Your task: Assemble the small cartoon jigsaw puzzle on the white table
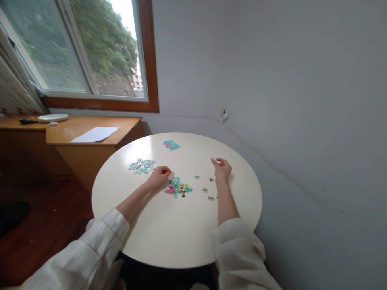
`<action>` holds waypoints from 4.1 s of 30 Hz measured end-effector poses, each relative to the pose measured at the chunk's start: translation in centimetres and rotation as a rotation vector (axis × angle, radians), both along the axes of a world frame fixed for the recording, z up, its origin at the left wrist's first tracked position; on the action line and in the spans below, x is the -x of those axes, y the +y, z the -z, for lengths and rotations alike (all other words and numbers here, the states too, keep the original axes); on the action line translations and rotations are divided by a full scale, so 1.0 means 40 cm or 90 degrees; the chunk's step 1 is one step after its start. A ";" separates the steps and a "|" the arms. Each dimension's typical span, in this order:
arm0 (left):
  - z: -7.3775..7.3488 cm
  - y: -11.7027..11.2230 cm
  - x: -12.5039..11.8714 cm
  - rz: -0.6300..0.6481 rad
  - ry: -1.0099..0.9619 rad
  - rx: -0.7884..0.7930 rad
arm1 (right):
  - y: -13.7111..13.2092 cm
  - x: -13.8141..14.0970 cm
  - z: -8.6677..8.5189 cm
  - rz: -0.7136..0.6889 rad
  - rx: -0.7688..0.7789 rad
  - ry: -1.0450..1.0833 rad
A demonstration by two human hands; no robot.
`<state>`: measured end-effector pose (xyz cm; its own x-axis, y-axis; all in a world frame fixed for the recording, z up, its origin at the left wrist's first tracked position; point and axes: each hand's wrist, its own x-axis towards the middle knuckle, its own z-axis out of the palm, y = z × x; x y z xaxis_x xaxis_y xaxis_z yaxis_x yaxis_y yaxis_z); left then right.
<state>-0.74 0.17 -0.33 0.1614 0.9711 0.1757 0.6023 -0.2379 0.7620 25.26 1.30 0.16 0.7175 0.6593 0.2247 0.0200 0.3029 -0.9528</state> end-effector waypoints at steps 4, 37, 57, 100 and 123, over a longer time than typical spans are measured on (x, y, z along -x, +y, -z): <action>0.000 -0.002 0.001 -0.001 0.003 0.000 | -0.003 -0.001 -0.002 0.014 -0.010 -0.001; 0.009 0.005 0.000 -0.001 0.015 -0.001 | 0.004 -0.025 -0.008 -0.028 -0.097 0.134; 0.011 0.006 0.000 -0.005 -0.007 -0.013 | -0.031 -0.017 -0.047 -0.356 -0.105 0.335; 0.001 0.001 -0.002 -0.001 0.003 0.000 | -0.023 -0.023 0.027 -0.028 0.428 -0.589; -0.001 -0.001 -0.001 -0.004 0.001 -0.005 | -0.004 -0.020 0.047 -0.125 0.434 -0.523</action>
<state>-0.70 0.11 -0.28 0.1551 0.9709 0.1825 0.6053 -0.2394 0.7591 26.07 1.13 -1.71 0.3834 0.9142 0.1314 0.7378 -0.2176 -0.6389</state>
